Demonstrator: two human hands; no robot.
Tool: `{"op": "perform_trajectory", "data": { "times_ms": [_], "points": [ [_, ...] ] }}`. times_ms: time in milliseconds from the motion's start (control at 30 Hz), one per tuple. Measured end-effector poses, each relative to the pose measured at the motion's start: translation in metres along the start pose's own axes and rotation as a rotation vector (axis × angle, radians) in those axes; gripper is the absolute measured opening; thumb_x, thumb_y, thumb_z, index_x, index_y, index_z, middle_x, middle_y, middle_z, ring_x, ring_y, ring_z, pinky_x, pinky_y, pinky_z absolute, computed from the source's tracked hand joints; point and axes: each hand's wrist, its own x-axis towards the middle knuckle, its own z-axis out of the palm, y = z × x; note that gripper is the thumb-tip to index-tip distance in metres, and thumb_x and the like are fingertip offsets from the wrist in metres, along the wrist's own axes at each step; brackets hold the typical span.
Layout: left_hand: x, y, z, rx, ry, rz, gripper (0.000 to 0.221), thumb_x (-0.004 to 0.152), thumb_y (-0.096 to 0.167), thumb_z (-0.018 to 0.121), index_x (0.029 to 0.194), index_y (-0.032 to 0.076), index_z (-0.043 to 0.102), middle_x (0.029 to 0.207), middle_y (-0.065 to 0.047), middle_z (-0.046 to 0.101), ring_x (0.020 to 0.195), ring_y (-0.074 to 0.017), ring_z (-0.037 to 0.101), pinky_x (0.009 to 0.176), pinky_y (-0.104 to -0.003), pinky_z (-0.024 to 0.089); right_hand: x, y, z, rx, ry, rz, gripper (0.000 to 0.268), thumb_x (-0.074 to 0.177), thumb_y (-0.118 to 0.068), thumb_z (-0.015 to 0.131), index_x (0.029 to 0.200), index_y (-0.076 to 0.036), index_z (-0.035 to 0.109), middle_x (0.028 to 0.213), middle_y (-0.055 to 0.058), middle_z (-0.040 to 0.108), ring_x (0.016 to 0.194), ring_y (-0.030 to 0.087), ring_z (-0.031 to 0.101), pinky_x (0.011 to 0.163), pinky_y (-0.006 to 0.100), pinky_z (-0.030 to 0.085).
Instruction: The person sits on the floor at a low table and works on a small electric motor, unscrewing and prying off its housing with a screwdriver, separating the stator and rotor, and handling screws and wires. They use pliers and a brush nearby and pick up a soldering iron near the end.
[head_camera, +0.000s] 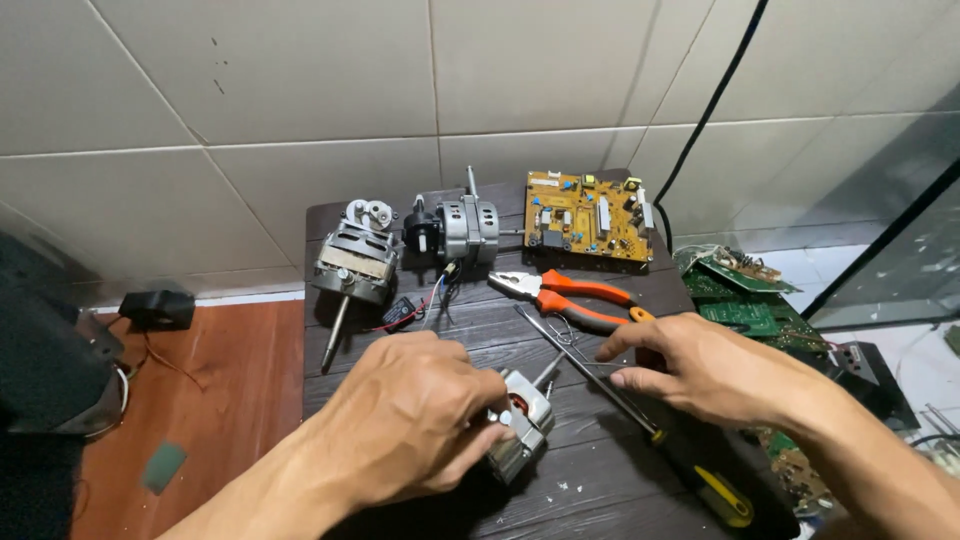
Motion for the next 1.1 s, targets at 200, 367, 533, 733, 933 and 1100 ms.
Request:
{"op": "perform_trajectory", "data": {
  "times_ms": [200,367,533,733,933,1100],
  "points": [
    [-0.001,0.005,0.006,-0.097,-0.155,0.037,0.023,0.074,0.03,0.083,0.074,0.013,0.068,0.059,-0.003,0.061,0.054,-0.0243,0.06,0.056,-0.037,0.052,0.001,0.002,0.0,0.006,-0.021,-0.009,0.029,0.089,-0.038,0.072,0.116,-0.028,0.077,0.081,-0.005,0.079,0.062,0.011,0.065,0.062,0.029,0.056],
    [0.003,0.011,0.004,-0.146,-0.134,0.003,0.021,0.077,0.032,0.084,0.079,0.014,0.073,0.065,-0.001,0.071,0.059,-0.0247,0.068,0.059,-0.037,0.054,0.001,0.007,0.009,-0.003,-0.016,-0.038,0.034,0.088,-0.04,0.072,0.119,-0.027,0.074,0.093,-0.007,0.082,0.071,0.011,0.071,0.07,0.03,0.059],
    [-0.008,-0.004,0.015,-0.125,-0.258,-0.063,0.088,0.045,0.032,0.101,0.123,0.013,0.066,0.12,-0.006,0.066,0.11,-0.0288,0.061,0.091,-0.044,0.046,0.003,0.009,0.008,-0.055,-0.057,-0.042,0.028,0.09,-0.039,0.069,0.115,-0.028,0.075,0.101,-0.009,0.083,0.08,0.011,0.077,0.076,0.031,0.061],
    [-0.013,-0.013,0.037,-0.094,-0.309,-0.118,0.12,0.027,0.014,0.103,0.138,0.016,0.058,0.129,-0.005,0.067,0.116,-0.0278,0.062,0.094,-0.044,0.044,-0.002,-0.001,0.006,-0.079,-0.111,-0.079,0.013,0.091,-0.029,0.066,0.1,-0.024,0.074,0.08,-0.007,0.078,0.067,0.011,0.069,0.065,0.03,0.057],
    [-0.016,-0.004,0.053,-0.024,-0.307,-0.306,0.103,0.046,0.044,0.106,0.128,0.015,0.051,0.102,-0.006,0.068,0.084,-0.029,0.072,0.08,-0.048,0.051,-0.008,-0.004,0.01,0.014,-0.106,-0.163,0.012,0.093,-0.03,0.067,0.095,-0.022,0.076,0.074,-0.007,0.075,0.063,0.01,0.063,0.064,0.029,0.055],
    [-0.012,0.004,0.064,0.007,-0.306,-0.403,0.093,0.061,0.052,0.1,0.125,0.01,0.048,0.101,-0.01,0.066,0.081,-0.0296,0.071,0.076,-0.048,0.055,-0.015,-0.009,0.01,0.015,-0.121,-0.132,0.017,0.095,-0.036,0.066,0.098,-0.024,0.078,0.074,-0.007,0.075,0.062,0.009,0.061,0.062,0.028,0.054]
  ]
}}
